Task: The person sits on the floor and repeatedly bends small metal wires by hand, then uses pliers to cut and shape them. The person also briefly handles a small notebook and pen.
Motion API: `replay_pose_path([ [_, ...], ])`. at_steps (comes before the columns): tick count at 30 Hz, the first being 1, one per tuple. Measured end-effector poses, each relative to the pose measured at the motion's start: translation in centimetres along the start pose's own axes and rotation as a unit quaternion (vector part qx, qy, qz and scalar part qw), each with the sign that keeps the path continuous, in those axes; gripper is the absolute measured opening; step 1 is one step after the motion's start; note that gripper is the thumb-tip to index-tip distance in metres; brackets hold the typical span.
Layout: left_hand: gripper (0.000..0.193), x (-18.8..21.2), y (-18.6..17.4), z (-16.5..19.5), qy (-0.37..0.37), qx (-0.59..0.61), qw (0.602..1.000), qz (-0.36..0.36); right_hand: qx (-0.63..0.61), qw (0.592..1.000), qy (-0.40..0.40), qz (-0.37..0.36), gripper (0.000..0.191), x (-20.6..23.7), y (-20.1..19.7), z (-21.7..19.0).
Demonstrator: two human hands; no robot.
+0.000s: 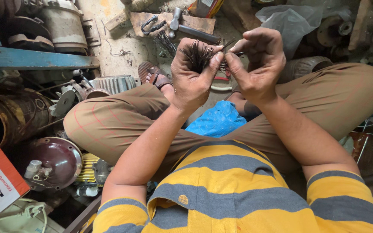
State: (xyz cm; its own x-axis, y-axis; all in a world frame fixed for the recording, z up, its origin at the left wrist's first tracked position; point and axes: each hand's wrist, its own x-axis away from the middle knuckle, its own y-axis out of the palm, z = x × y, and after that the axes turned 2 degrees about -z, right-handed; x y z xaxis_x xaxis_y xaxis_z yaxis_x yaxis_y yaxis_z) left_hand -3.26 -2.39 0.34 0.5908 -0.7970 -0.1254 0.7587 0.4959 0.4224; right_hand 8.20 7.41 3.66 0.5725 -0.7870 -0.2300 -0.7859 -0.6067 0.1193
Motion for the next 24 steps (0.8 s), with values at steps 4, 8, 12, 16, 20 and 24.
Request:
replay_pose_path([
  [4,0.021,0.2,0.0,0.0,0.006,-0.027,0.999,-0.027,0.042,0.998,0.041,-0.031,0.018,0.5,-0.9,0.2],
  [8,0.023,0.5,0.0,-0.6,0.012,-0.040,0.998,-0.041,0.069,0.997,0.018,-0.021,0.014,1.0,-1.9,1.5],
  [12,0.017,0.1,0.0,-1.3,-0.051,0.103,0.993,-0.011,0.179,0.976,-0.125,-0.007,0.017,1.4,-1.8,2.9],
  [16,0.015,-0.6,-0.3,-1.3,-0.077,0.084,0.993,0.018,0.114,0.991,-0.069,0.017,0.019,1.4,-1.5,3.6],
  [20,0.021,-0.3,-0.6,-0.7,-0.105,0.072,0.992,0.013,0.063,0.998,-0.031,-0.002,0.022,1.3,-1.8,3.8],
  [24,0.021,-0.2,-0.7,-0.4,-0.134,0.087,0.987,0.002,0.065,0.997,-0.036,-0.009,0.030,1.3,-2.1,3.5],
])
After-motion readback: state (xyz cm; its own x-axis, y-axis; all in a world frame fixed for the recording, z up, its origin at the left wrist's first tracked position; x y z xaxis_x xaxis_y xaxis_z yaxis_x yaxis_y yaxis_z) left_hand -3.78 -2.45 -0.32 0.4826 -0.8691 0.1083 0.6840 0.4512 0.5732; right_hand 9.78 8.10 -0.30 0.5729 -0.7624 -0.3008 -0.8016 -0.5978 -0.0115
